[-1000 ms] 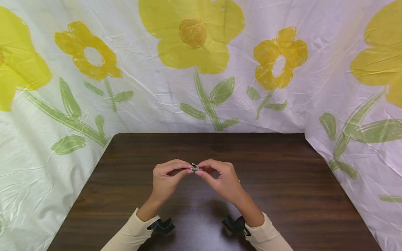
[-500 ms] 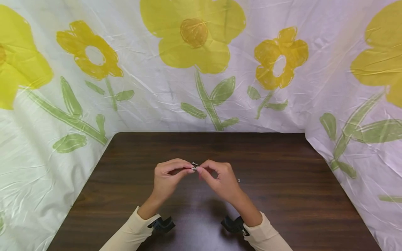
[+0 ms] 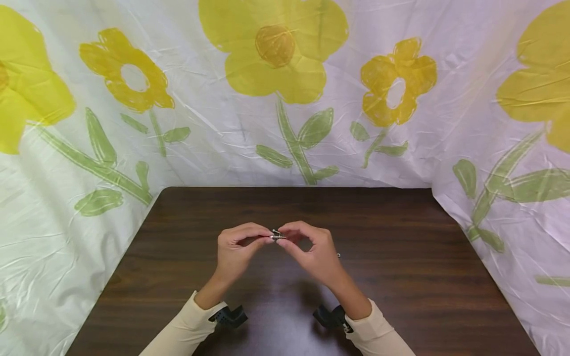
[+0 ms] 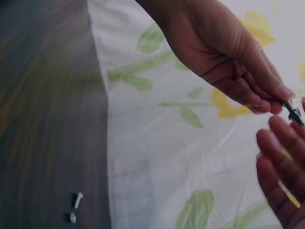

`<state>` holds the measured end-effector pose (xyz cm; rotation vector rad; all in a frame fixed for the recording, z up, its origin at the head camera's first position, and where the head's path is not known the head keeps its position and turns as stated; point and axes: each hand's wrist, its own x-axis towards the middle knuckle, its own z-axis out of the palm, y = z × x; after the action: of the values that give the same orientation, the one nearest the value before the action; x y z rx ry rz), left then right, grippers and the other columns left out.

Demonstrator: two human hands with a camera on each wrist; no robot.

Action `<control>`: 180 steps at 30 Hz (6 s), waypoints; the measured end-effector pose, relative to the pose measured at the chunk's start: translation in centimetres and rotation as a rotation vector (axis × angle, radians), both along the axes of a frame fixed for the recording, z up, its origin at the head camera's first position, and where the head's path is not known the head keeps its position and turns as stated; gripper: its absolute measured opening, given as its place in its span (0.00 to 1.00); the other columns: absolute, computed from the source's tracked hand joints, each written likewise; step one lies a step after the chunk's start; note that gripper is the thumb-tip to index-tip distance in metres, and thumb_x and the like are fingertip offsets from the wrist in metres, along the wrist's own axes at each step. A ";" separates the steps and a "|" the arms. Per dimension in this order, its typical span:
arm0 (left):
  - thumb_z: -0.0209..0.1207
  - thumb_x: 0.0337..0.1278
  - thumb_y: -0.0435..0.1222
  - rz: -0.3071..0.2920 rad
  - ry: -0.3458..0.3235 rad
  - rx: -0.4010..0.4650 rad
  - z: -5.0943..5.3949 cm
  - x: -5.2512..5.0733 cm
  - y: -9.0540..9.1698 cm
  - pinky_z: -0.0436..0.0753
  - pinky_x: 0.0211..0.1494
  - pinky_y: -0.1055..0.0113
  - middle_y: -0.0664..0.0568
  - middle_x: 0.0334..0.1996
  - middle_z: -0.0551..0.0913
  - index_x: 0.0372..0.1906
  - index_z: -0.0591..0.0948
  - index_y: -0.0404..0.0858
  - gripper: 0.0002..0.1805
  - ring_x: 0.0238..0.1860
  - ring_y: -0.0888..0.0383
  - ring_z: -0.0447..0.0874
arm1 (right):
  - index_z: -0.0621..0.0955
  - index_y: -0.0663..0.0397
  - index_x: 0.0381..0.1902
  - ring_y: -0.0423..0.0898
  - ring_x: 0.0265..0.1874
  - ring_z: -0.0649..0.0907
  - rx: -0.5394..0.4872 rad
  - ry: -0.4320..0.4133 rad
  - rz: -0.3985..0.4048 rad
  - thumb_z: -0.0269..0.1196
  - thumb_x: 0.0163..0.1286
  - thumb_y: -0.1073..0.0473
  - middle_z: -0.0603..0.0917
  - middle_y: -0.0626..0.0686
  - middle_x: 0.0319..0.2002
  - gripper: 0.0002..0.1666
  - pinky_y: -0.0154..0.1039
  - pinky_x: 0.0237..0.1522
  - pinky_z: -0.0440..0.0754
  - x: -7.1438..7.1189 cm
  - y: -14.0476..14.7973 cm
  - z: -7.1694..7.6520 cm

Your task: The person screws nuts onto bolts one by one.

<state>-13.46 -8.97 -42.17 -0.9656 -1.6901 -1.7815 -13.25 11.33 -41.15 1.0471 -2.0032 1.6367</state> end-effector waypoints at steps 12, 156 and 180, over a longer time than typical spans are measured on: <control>0.69 0.44 0.14 -0.004 -0.014 0.002 -0.1 -0.1 -0.1 0.88 0.36 0.65 0.42 0.31 0.88 0.35 0.89 0.30 0.13 0.33 0.54 0.88 | 0.88 0.60 0.43 0.46 0.30 0.88 -0.034 0.076 -0.015 0.72 0.55 0.79 0.90 0.54 0.35 0.19 0.34 0.34 0.87 -0.1 0.1 0.1; 0.69 0.47 0.15 -0.021 0.009 -0.002 -0.4 0.0 0.1 0.88 0.39 0.63 0.41 0.32 0.88 0.36 0.88 0.30 0.12 0.33 0.49 0.88 | 0.85 0.53 0.49 0.40 0.30 0.87 0.117 -0.012 -0.012 0.68 0.67 0.71 0.89 0.48 0.35 0.14 0.36 0.35 0.86 0.1 0.2 -0.1; 0.69 0.44 0.14 -0.037 -0.004 -0.005 -0.2 0.1 0.2 0.88 0.37 0.62 0.40 0.31 0.88 0.35 0.88 0.29 0.13 0.33 0.52 0.89 | 0.87 0.53 0.39 0.39 0.30 0.87 0.113 0.010 -0.019 0.67 0.68 0.71 0.89 0.45 0.31 0.08 0.38 0.35 0.86 0.0 0.4 0.1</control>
<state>-13.35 -8.78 -42.37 -1.0020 -1.6906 -1.8052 -13.26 11.76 -41.08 1.0703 -2.1137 1.5209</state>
